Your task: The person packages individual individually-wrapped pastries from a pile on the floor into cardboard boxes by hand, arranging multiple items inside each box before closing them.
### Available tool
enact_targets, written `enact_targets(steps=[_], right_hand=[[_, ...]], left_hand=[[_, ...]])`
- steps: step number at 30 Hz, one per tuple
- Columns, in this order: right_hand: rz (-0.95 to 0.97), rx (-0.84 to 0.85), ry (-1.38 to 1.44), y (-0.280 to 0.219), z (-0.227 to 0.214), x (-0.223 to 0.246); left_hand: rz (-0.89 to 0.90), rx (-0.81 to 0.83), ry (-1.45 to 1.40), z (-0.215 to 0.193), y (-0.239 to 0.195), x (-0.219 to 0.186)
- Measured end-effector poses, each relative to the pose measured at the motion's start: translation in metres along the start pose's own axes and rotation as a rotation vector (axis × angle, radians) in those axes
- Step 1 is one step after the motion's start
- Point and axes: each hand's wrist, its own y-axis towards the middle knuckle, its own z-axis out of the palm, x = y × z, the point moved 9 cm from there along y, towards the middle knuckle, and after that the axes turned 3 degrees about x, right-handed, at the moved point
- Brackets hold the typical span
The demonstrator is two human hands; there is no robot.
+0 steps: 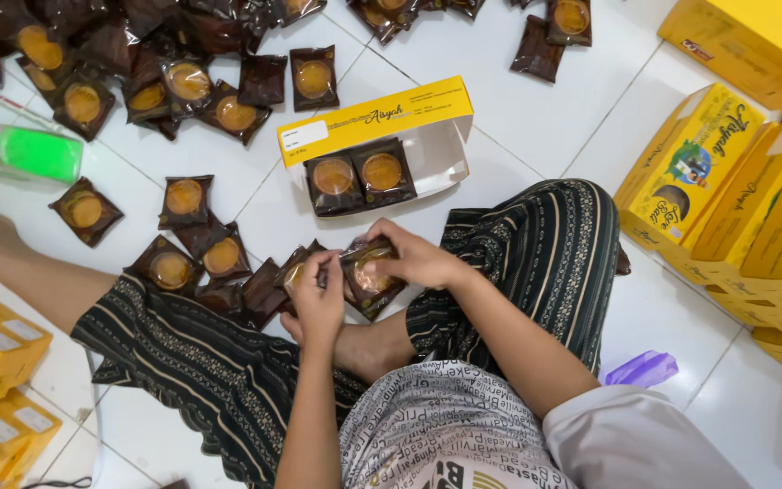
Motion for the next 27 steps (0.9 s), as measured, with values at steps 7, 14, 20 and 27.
enact_targets(steps=[7, 14, 20, 27], right_hand=[[0.193, -0.304, 0.052, 0.009, -0.037, -0.045], [0.194, -0.391, 0.032, 0.015, -0.049, -0.049], [0.174, -0.381, 0.068, 0.016, -0.052, -0.035], [0.155, -0.256, 0.031, 0.017, -0.04, -0.028]], left_hand=[[-0.084, 0.032, 0.044, 0.001, 0.003, -0.002], [-0.109, 0.192, 0.655, 0.019, 0.007, 0.03], [0.0, -0.053, 0.372, -0.009, 0.017, 0.006], [0.049, -0.084, 0.344, -0.005, 0.017, 0.008]])
